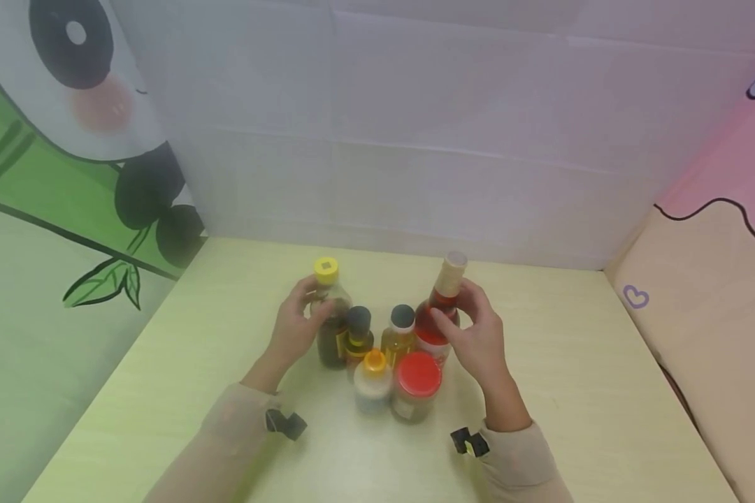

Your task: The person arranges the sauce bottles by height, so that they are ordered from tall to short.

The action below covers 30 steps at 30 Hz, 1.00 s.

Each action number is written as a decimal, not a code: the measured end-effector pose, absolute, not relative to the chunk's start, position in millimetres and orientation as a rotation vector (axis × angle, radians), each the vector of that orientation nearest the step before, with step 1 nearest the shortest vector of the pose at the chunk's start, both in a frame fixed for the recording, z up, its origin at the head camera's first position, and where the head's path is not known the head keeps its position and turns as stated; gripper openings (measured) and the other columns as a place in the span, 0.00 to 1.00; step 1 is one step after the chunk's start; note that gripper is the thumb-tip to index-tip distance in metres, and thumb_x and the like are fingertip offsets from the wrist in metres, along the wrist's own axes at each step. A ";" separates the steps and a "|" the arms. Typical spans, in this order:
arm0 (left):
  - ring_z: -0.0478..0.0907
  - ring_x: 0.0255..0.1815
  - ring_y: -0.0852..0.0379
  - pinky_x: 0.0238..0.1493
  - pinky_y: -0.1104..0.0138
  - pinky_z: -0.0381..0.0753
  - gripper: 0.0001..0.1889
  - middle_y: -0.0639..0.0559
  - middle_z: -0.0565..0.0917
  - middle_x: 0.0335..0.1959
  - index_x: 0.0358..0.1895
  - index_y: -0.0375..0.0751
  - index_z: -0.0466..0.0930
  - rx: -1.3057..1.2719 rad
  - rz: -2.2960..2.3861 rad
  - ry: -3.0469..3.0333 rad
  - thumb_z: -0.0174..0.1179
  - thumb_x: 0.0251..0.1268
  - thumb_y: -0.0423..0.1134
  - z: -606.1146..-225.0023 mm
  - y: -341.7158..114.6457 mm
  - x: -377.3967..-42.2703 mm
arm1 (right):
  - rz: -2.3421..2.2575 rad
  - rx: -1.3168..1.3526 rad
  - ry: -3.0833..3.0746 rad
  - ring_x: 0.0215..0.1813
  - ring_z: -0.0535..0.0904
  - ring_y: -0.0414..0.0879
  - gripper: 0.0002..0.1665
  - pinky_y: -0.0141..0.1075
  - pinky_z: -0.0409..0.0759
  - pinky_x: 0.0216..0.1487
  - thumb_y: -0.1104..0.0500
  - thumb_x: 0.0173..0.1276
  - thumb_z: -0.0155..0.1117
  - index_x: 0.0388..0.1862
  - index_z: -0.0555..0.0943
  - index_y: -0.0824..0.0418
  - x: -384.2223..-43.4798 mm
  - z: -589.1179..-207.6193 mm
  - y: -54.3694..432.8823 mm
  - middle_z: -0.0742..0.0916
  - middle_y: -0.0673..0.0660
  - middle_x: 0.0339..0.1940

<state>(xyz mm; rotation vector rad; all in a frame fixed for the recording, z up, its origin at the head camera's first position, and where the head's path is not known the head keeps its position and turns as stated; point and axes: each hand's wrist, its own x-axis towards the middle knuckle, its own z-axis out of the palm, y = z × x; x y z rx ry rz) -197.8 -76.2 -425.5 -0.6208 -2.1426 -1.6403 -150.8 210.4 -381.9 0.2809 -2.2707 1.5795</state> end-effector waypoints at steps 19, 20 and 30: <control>0.70 0.62 0.46 0.62 0.51 0.68 0.24 0.40 0.77 0.59 0.63 0.32 0.72 -0.569 -1.804 -2.143 0.63 0.65 0.35 -414.6 -81.0 -190.5 | 1.601 0.397 -2.123 0.46 0.80 0.39 0.32 0.29 0.75 0.53 0.78 0.57 0.67 0.61 0.70 0.73 -156.8 -378.1 210.8 0.83 0.42 0.47; 0.70 0.62 0.47 0.62 0.51 0.68 0.24 0.40 0.77 0.59 0.63 0.32 0.72 -0.573 -1.801 -2.143 0.62 0.65 0.35 -414.5 -81.5 -190.0 | 1.599 0.386 -2.122 0.46 0.80 0.39 0.32 0.29 0.75 0.53 0.78 0.57 0.67 0.62 0.71 0.72 -156.5 -378.0 209.7 0.83 0.42 0.47; 0.70 0.62 0.46 0.63 0.50 0.67 0.24 0.41 0.76 0.59 0.63 0.33 0.71 -0.580 -1.834 -2.133 0.62 0.65 0.34 -414.5 -86.0 -185.5 | 1.594 0.342 -2.113 0.45 0.80 0.40 0.31 0.30 0.76 0.53 0.75 0.58 0.69 0.62 0.72 0.70 -159.5 -374.2 200.2 0.83 0.41 0.45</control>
